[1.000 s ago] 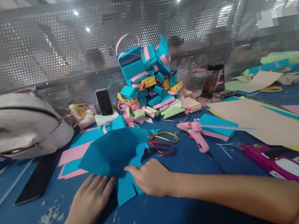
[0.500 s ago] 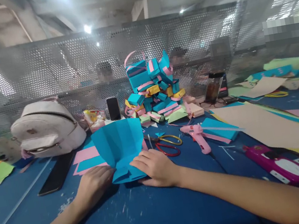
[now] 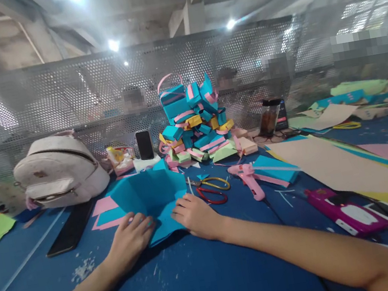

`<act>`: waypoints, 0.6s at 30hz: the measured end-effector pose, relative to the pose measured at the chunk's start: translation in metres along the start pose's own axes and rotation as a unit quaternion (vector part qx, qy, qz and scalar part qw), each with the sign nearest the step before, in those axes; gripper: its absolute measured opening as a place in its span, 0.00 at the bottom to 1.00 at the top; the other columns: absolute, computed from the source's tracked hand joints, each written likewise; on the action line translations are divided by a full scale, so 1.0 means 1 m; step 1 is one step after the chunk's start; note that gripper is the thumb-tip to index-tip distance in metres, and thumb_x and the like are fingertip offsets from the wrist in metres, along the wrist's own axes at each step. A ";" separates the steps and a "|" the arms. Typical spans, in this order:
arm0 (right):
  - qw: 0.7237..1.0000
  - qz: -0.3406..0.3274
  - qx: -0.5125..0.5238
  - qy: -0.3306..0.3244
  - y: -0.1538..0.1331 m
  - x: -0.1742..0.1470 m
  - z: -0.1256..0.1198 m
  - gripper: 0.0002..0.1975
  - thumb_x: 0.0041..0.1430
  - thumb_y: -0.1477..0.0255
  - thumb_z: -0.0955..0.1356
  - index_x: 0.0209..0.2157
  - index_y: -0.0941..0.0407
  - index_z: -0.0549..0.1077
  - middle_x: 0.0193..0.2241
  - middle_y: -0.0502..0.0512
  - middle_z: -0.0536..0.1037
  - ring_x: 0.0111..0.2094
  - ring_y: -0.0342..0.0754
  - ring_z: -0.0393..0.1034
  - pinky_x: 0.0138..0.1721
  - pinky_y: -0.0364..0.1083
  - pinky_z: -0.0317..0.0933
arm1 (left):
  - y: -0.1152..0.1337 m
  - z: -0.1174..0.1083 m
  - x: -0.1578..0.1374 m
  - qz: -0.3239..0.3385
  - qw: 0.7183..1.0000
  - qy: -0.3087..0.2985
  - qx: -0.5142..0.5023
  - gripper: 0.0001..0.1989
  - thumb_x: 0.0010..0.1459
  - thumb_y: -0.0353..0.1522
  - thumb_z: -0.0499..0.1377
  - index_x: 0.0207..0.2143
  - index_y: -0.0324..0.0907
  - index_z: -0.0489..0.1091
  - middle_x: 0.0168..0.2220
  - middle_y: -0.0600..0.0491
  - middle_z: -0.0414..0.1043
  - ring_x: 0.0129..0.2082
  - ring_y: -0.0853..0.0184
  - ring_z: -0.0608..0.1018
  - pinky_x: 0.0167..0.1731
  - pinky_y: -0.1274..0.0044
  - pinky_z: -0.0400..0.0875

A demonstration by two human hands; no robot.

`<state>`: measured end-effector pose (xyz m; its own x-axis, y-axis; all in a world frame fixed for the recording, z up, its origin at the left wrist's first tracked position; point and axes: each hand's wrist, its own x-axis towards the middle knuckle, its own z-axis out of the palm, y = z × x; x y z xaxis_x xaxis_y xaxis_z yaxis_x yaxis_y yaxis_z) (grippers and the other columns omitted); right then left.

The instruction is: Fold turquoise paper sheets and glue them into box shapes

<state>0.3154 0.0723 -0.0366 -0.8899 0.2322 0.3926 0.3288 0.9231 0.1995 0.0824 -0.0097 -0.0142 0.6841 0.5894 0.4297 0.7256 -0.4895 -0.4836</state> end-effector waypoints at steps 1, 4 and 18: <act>1.000 -0.001 0.002 -0.001 0.000 0.000 -0.001 0.18 0.56 0.78 0.66 0.49 0.62 0.71 0.45 0.59 0.77 0.44 0.55 0.65 0.43 0.52 0.53 | -0.001 0.000 0.002 -0.007 1.000 -0.004 -0.011 0.09 0.62 0.23 0.54 0.36 0.40 0.73 0.33 0.50 0.74 0.36 0.60 0.71 0.44 0.66 0.59; 1.000 0.007 0.007 -0.001 0.000 0.000 -0.005 0.14 0.54 0.77 0.67 0.44 0.60 0.72 0.41 0.59 0.77 0.42 0.54 0.65 0.42 0.52 0.52 | -0.005 0.000 0.004 -0.033 0.998 -0.009 -0.051 0.10 0.60 0.22 0.54 0.34 0.42 0.73 0.29 0.52 0.74 0.34 0.61 0.72 0.45 0.65 0.59; 0.935 0.268 0.165 0.162 0.013 0.006 0.000 0.13 0.60 0.67 0.70 0.45 0.54 0.68 0.37 0.56 0.74 0.43 0.56 0.65 0.47 0.54 0.57 | -0.017 0.023 0.002 -0.237 0.941 0.066 -0.232 0.30 0.63 0.32 0.57 0.63 0.42 0.48 0.35 0.53 0.76 0.39 0.63 0.77 0.55 0.60 0.55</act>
<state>0.3141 0.0860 -0.0318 -0.4654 0.6323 0.6194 0.5367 0.7581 -0.3705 0.0699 0.0148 -0.0228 0.2566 0.7419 0.6194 0.8852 -0.4377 0.1575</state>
